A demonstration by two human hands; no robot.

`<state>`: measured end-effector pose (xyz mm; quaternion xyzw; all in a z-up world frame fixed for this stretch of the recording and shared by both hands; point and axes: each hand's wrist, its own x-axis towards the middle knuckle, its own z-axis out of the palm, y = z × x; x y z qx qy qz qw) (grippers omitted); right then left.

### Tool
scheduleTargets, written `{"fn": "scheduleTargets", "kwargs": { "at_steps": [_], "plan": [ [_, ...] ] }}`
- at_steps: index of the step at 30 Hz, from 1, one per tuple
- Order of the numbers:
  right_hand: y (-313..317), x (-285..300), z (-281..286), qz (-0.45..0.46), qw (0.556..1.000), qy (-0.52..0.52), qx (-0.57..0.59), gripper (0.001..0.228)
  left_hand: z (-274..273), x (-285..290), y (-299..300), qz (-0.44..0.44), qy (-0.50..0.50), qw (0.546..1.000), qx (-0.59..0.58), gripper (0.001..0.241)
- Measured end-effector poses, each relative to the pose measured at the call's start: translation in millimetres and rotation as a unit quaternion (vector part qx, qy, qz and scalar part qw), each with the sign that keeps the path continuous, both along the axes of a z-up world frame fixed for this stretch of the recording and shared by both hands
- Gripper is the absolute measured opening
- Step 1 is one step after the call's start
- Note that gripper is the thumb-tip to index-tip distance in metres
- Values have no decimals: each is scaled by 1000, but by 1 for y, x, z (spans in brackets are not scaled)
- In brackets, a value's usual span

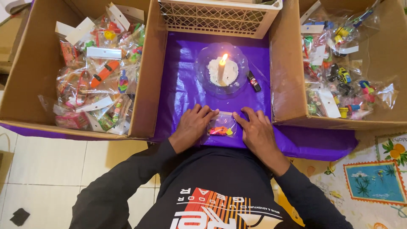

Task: Sealing small plastic bags containing trinkets using a candle flame as a heat source

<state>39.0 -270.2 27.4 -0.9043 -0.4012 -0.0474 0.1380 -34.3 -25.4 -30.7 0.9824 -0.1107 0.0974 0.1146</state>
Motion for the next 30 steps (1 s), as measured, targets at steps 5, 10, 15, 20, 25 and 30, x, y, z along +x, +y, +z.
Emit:
{"fn": "scheduleTargets", "kwargs": {
  "at_steps": [5, 10, 15, 20, 25, 30],
  "plan": [
    [-1, 13, -3, 5, 1000, -26, 0, 34, -1, 1, 1, -20, -45, 999, 16, 21],
    [21, 27, -5, -15, 997, 8, 73, 12, 23, 15, 4, -24, -21, 998, -52, 17],
    [30, 27, -20, -23, 984, 82, 158, 12, 38, 18, 1, 14, 14, 990, -138, 15],
    [32, 20, -12, -11, 971, 111, 214, 10, 42, 20, 1, 55, 23, 977, -202, 13],
    [29, 19, -18, -11, 970, 113, 217, 8, 47, 27, 3, 65, 48, 976, -204, 7],
    [28, 21, -8, 0, 971, 127, 204, 12, 44, 28, 6, 67, 47, 978, -191, 6]
  ]
}}
